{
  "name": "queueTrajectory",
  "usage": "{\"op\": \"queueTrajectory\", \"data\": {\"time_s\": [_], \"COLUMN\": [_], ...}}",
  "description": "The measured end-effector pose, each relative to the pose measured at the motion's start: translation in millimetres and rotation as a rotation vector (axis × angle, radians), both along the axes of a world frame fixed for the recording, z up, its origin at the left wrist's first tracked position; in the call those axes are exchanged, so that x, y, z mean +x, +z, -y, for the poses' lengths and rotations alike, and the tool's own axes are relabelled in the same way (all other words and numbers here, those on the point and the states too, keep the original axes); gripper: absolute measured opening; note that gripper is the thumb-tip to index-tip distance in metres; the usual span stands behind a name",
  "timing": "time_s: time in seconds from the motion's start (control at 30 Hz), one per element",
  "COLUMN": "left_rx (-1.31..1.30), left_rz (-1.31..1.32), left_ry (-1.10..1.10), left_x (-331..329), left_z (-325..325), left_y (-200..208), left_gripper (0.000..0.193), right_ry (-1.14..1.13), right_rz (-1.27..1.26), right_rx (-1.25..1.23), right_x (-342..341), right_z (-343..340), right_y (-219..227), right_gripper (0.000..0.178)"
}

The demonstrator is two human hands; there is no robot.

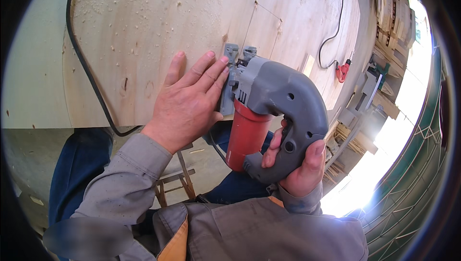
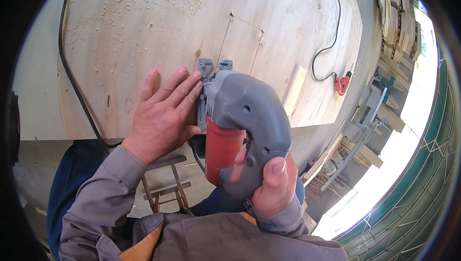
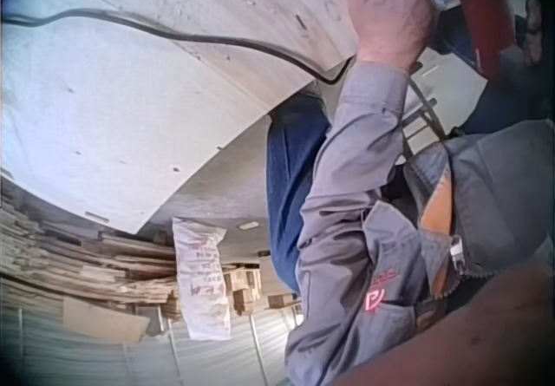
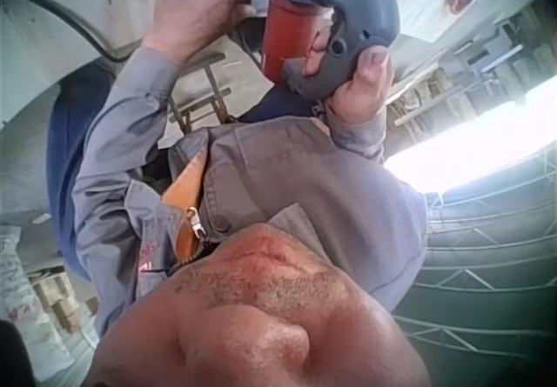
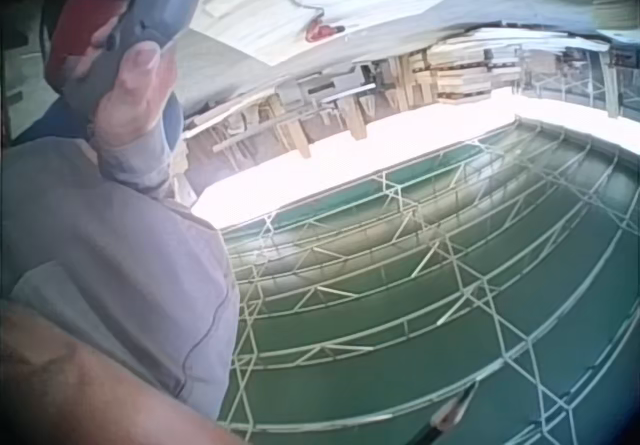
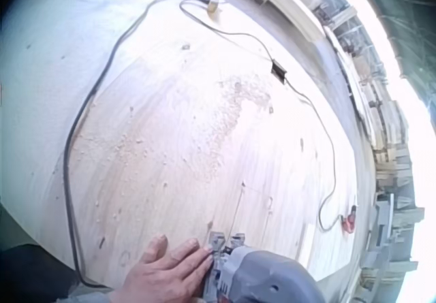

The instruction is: The person uses a red corded drill to make pilot holes in a large sheet of plywood, then switches to a red and gray jigsaw to cut along marked lines. The person handles the tools with both hands and guides the jigsaw along the wood surface.

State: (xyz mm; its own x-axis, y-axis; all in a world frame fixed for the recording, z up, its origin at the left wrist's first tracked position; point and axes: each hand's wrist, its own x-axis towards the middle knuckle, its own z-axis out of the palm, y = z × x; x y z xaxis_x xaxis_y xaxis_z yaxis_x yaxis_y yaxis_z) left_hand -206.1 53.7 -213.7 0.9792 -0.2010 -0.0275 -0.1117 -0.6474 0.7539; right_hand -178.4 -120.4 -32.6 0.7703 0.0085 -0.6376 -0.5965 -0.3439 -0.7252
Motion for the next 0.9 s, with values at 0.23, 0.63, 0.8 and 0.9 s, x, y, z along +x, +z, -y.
{"op": "queueTrajectory", "data": {"time_s": [0.23,0.63,0.8,0.9], "left_rx": [0.009,-0.002,-0.009,-0.002], "left_rz": [0.004,-0.012,-0.022,-0.017], "left_ry": [0.003,0.000,-0.004,-0.003], "left_x": [2.4,5.9,6.8,7.0], "left_z": [0.4,-0.6,-1.7,-1.3], "left_y": [-0.3,0.5,0.9,0.0], "left_gripper": [0.093,0.093,0.094,0.094], "right_ry": [-0.034,-0.044,-0.030,-0.041], "right_rz": [-0.013,-0.008,-0.004,-0.004], "right_rx": [-0.001,0.010,0.012,0.006], "right_x": [2.1,5.2,7.0,7.1], "right_z": [-1.3,-0.2,-0.6,-1.1], "right_y": [0.7,-0.8,-0.8,-0.6], "right_gripper": [0.084,0.084,0.084,0.084]}}
